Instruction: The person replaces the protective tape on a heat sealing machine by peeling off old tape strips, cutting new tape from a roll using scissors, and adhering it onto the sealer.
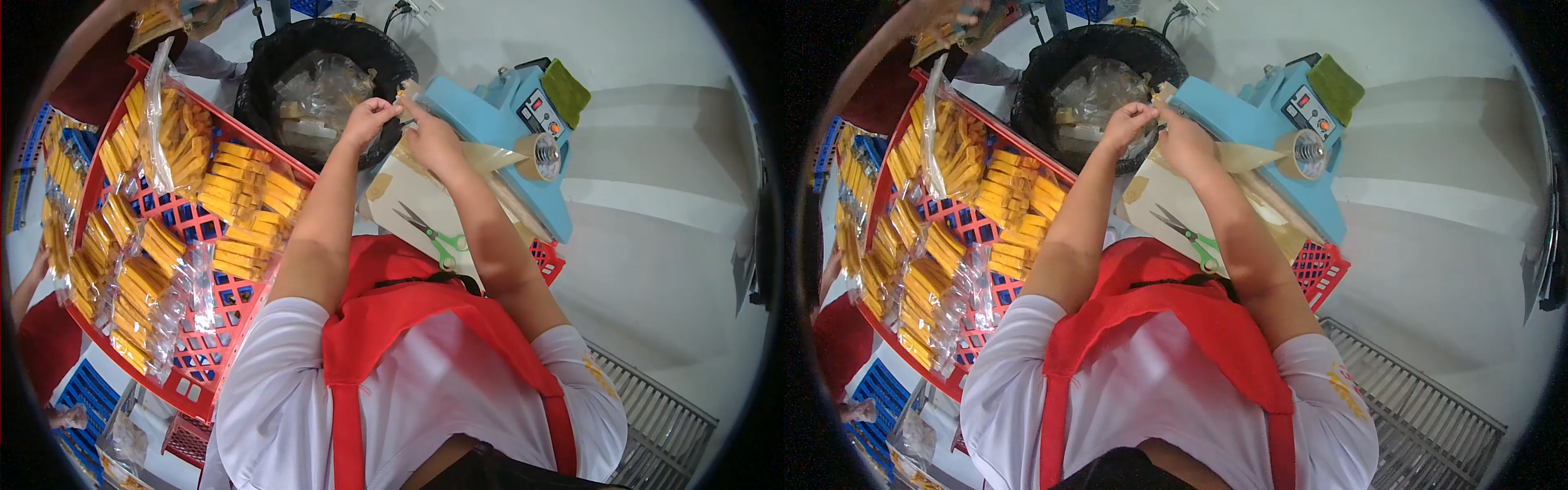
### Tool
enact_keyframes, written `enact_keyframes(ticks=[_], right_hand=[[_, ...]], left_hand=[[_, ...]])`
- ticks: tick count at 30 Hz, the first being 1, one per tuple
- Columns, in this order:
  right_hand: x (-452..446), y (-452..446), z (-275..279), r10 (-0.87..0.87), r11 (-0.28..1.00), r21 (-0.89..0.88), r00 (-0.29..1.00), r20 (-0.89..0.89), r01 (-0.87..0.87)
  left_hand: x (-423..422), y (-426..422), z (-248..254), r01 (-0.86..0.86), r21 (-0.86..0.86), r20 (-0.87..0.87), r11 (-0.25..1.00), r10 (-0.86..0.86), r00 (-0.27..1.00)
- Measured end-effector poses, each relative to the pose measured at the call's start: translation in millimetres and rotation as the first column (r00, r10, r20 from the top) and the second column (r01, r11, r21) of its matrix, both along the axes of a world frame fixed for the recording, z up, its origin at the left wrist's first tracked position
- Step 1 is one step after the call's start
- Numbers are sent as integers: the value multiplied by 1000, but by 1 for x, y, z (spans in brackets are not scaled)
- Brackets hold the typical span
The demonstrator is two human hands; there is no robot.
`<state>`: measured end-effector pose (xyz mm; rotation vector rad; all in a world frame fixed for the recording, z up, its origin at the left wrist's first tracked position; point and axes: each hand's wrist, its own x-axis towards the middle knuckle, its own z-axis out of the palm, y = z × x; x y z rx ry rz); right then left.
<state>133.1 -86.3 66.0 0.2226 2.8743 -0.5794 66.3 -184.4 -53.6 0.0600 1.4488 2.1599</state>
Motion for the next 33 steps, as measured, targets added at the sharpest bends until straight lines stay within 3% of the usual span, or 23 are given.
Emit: enact_keyframes(ticks=[2,6,7,9,11,14,16,18,23,27,29,33], right_hand=[[-1,-1,-1,11,1000,17,996,84,-13],[0,0,-2,26,1000,12,999,33,-27],[-2,-1,4,8,1000,3,995,101,-8],[-1,-1,5,-8,1000,-10,985,174,10],[-4,3,2,-16,987,-159,996,86,30],[-3,10,-1,-17,973,-231,999,40,25],[-3,13,0,-8,969,-247,999,36,17],[-3,14,2,2,964,-265,999,33,7],[-3,23,-6,-7,976,-215,995,100,28],[-2,20,-10,12,990,-139,999,36,-7],[-3,16,-3,-30,996,-78,990,134,41],[-4,10,3,-80,996,-12,956,283,87]], left_hand=[[2,-4,1,-20,-54,-2,998,20,1000],[13,-16,14,-58,-205,22,977,64,998],[14,-14,13,-56,-208,21,977,62,998],[21,-5,10,37,-87,-148,996,-50,988],[14,0,5,50,-115,-160,992,-68,985],[11,3,0,33,-138,-161,990,-55,985],[8,-2,1,30,-334,-168,942,-90,982],[9,-1,2,19,-319,-181,948,-80,980],[10,2,-4,-28,-255,-213,966,-28,977],[9,-11,19,84,-332,-112,940,-128,985],[6,-13,25,126,-372,-102,919,-176,979],[-4,-2,25,17,-300,-191,954,-78,979]])
